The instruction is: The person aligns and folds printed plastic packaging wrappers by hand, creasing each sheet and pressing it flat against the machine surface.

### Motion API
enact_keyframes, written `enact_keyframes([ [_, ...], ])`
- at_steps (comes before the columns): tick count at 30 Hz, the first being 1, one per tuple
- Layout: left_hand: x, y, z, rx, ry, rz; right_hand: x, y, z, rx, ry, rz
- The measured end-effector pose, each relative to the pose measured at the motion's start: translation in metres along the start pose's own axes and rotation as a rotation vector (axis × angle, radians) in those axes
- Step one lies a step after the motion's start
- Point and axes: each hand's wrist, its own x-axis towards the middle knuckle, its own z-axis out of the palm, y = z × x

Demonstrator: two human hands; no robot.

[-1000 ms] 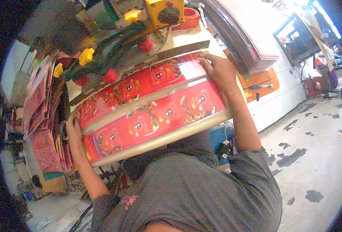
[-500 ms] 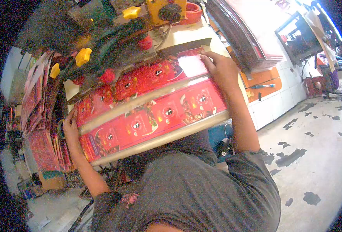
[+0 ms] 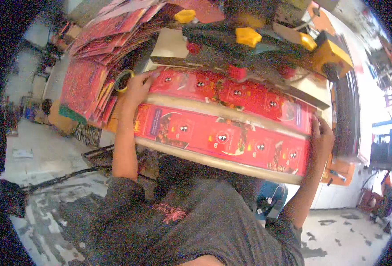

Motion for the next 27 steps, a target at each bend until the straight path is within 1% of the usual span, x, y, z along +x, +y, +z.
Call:
enact_keyframes([
  [2, 0.001, -0.005, 0.002, -0.037, -0.014, 0.013, 0.001, 0.007, 0.005, 0.011, 0.008, -0.023],
  [4, 0.002, -0.008, 0.003, -0.057, 0.017, 0.02, 0.002, 0.004, 0.005, 0.025, 0.016, -0.037],
  [6, 0.002, -0.013, 0.005, -0.105, 0.02, 0.084, 0.0, 0.001, 0.006, 0.072, -0.007, 0.01],
  [7, 0.005, -0.021, 0.01, -0.041, 0.029, 0.051, 0.001, 0.007, 0.008, 0.033, 0.035, -0.021],
  [8, 0.006, -0.025, 0.013, -0.04, 0.031, 0.037, 0.0, 0.006, 0.008, 0.031, 0.021, -0.027],
  [10, 0.007, -0.025, 0.014, -0.009, 0.028, 0.018, -0.001, 0.001, 0.008, 0.115, -0.02, 0.044],
  [12, 0.005, -0.028, 0.013, -0.023, 0.024, -0.006, 0.0, 0.003, 0.008, 0.072, -0.012, 0.035],
  [14, 0.007, -0.035, 0.019, -0.037, 0.076, 0.085, 0.001, 0.007, 0.01, 0.111, 0.001, 0.022],
  [20, 0.008, -0.032, 0.018, -0.05, 0.056, 0.054, -0.002, 0.003, 0.007, 0.148, -0.009, 0.013],
  [24, 0.006, -0.016, 0.011, -0.047, 0.03, 0.035, -0.001, 0.003, 0.006, 0.132, -0.005, 0.032],
  [26, 0.006, -0.019, 0.014, -0.071, 0.067, 0.034, -0.003, -0.003, 0.005, 0.136, 0.009, -0.013],
  [27, 0.004, -0.014, 0.011, -0.105, 0.076, 0.043, 0.0, 0.007, 0.008, 0.146, 0.023, -0.054],
])
